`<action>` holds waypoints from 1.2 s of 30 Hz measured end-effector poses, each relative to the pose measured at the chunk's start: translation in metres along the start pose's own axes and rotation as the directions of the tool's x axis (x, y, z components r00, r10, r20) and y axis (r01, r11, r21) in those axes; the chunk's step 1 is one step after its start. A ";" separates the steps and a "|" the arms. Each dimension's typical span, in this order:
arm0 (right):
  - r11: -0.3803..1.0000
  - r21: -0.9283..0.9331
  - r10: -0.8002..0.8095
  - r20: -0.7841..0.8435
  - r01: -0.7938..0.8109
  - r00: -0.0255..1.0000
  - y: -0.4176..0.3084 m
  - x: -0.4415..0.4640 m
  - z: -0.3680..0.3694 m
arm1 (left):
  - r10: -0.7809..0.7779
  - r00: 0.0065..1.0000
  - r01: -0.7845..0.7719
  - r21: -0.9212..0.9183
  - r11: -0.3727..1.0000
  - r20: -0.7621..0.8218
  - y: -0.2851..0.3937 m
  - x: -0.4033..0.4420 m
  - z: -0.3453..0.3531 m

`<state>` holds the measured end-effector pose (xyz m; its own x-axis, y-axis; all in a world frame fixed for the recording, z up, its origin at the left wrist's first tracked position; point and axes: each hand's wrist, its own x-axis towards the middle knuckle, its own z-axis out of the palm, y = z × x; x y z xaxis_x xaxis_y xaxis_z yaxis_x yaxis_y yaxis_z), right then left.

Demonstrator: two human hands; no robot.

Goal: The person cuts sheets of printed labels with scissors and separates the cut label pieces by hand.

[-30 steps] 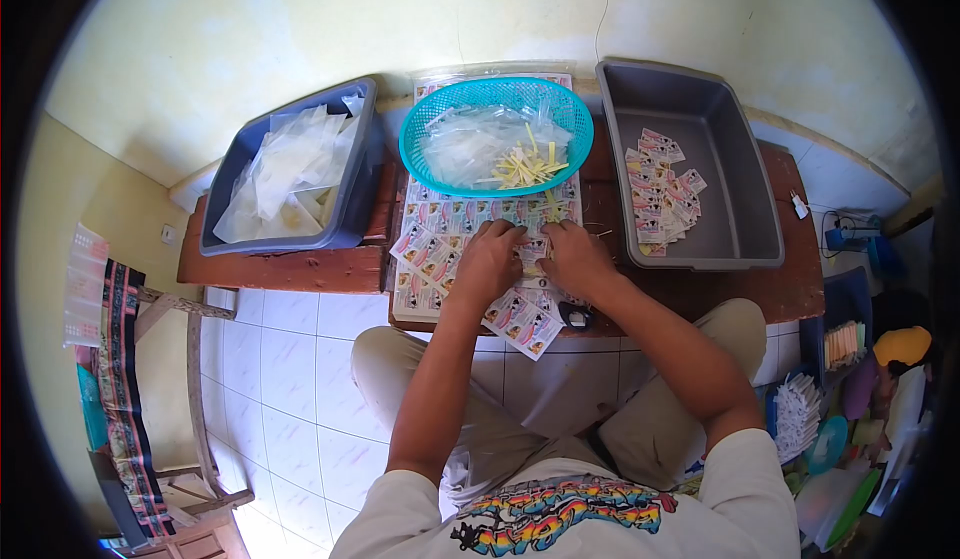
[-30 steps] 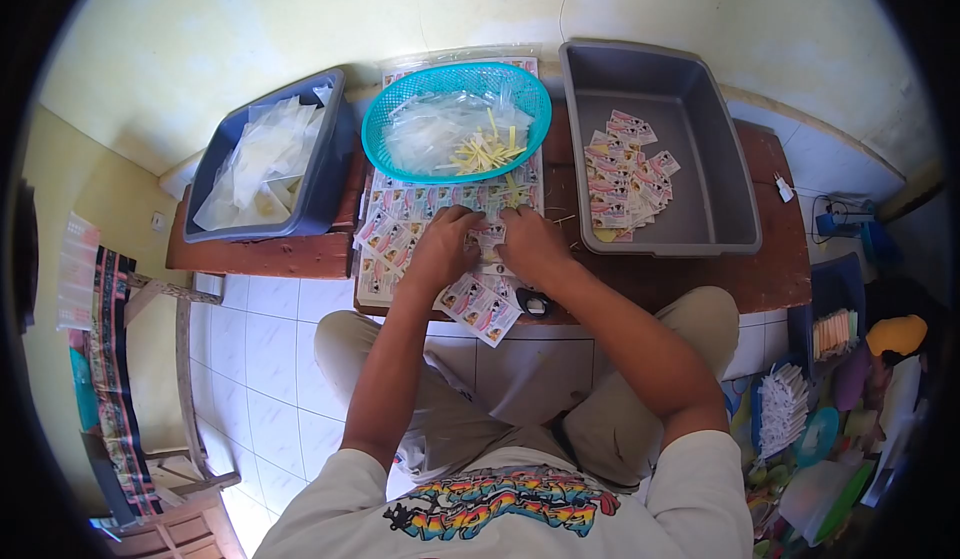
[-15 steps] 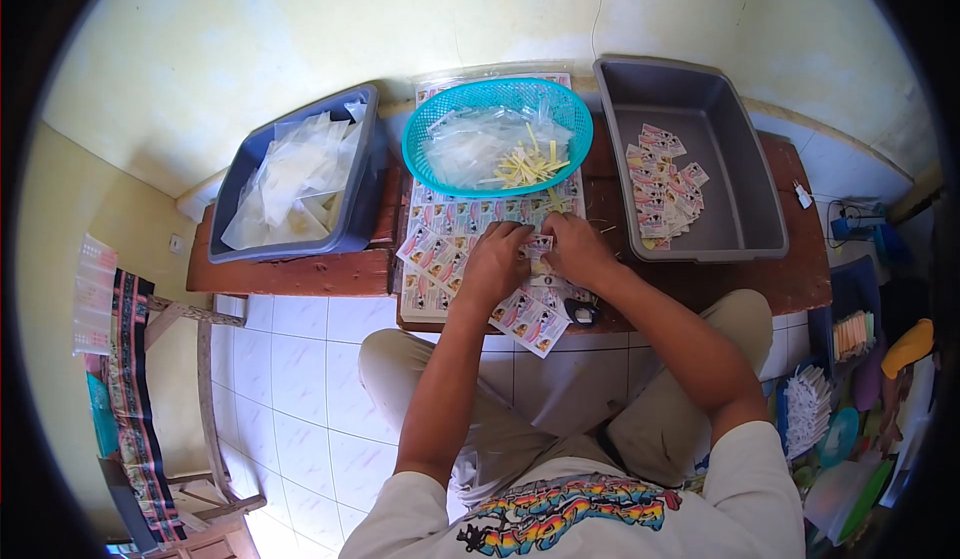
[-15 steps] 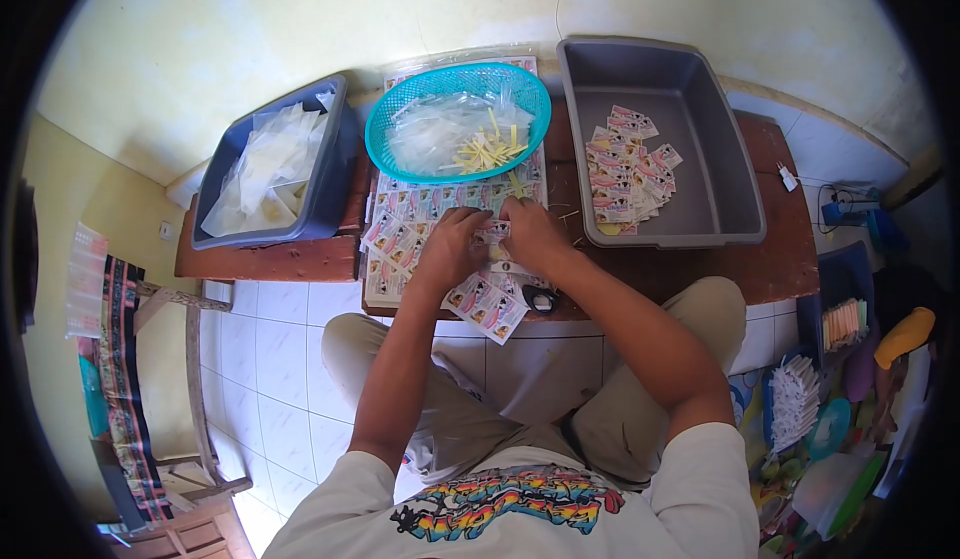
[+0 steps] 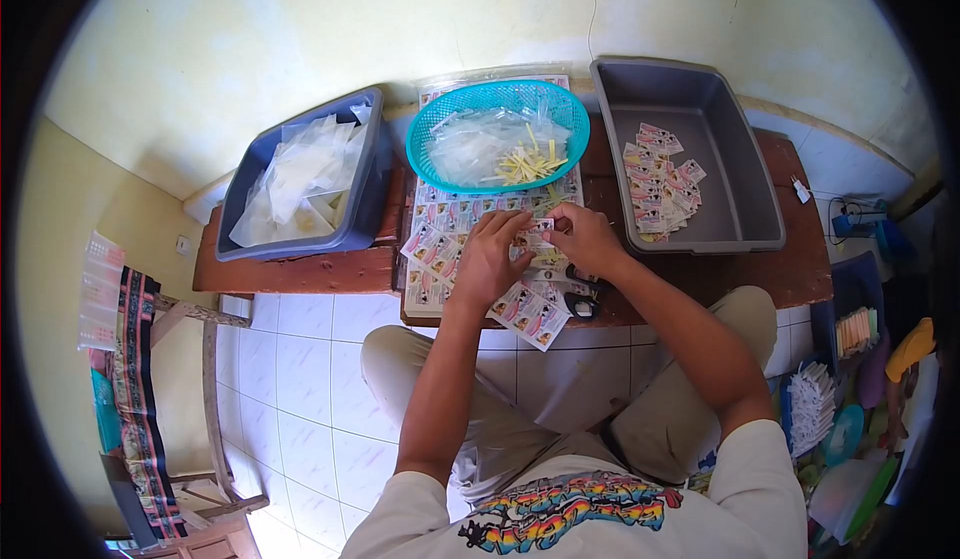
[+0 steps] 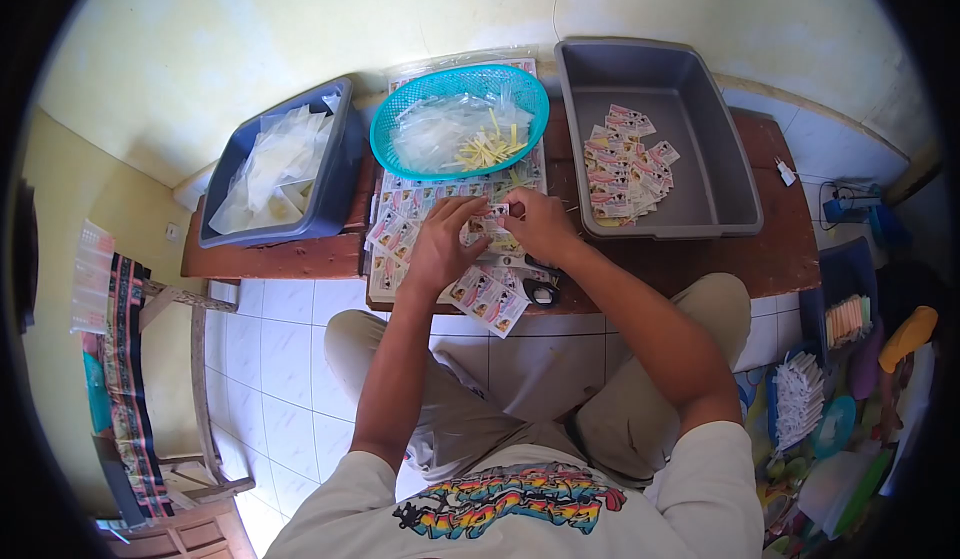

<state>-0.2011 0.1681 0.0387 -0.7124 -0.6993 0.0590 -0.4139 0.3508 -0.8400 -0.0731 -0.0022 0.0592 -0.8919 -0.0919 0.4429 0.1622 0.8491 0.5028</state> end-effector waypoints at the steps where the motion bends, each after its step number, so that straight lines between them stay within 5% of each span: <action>1: 1.000 0.012 -0.003 -0.006 0.003 1.000 -0.003 -0.002 -0.002 | 0.015 1.000 -0.015 -0.002 1.000 -0.008 0.000 -0.001 -0.001; 12: 0.970 0.238 0.039 0.055 -0.051 0.998 -0.038 -0.032 -0.018 | -0.035 0.998 0.031 -0.064 0.997 -0.057 0.029 -0.014 -0.031; 15: 0.941 0.325 0.081 0.062 -0.097 0.995 -0.039 -0.041 -0.024 | 0.063 0.990 -0.069 -0.050 0.996 -0.126 0.043 -0.006 -0.036; 18: 0.821 0.562 0.075 0.076 -0.105 0.994 -0.032 -0.048 -0.025 | 0.069 0.991 -0.078 -0.076 0.994 -0.114 0.053 -0.004 -0.037; 25: 0.859 0.509 0.045 0.046 -0.062 0.998 -0.038 -0.057 -0.039 | 0.081 0.991 -0.092 -0.093 0.991 -0.109 0.058 -0.001 -0.035; 28: 0.923 0.380 0.056 0.019 -0.059 0.998 -0.046 -0.072 -0.042 | 0.027 0.993 -0.038 -0.098 0.994 -0.117 0.060 -0.005 -0.036; 30: 0.998 -0.009 -0.067 0.090 0.068 0.994 -0.044 -0.076 -0.044 | -0.022 0.992 0.009 -0.106 0.994 -0.121 0.058 -0.010 -0.036; 31: 0.997 -0.010 -0.069 0.097 0.071 0.993 -0.039 -0.077 -0.044 | -0.038 0.992 0.027 -0.090 0.996 -0.117 0.053 -0.015 -0.034; 33: 0.906 -0.377 -0.112 0.230 0.194 0.967 -0.030 -0.081 -0.038 | -0.057 0.992 0.050 -0.071 0.996 -0.111 0.049 -0.021 -0.033; 36: 0.858 -0.488 -0.010 0.292 0.158 0.956 -0.029 -0.088 -0.029 | -0.134 0.990 0.130 -0.073 0.989 -0.048 0.045 -0.024 -0.032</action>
<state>-0.1432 0.2379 0.0735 -0.5115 -0.8542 -0.0927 -0.7446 0.4945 -0.4484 -0.0310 0.0217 0.0953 -0.8844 -0.2294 0.4065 0.0752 0.7895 0.6091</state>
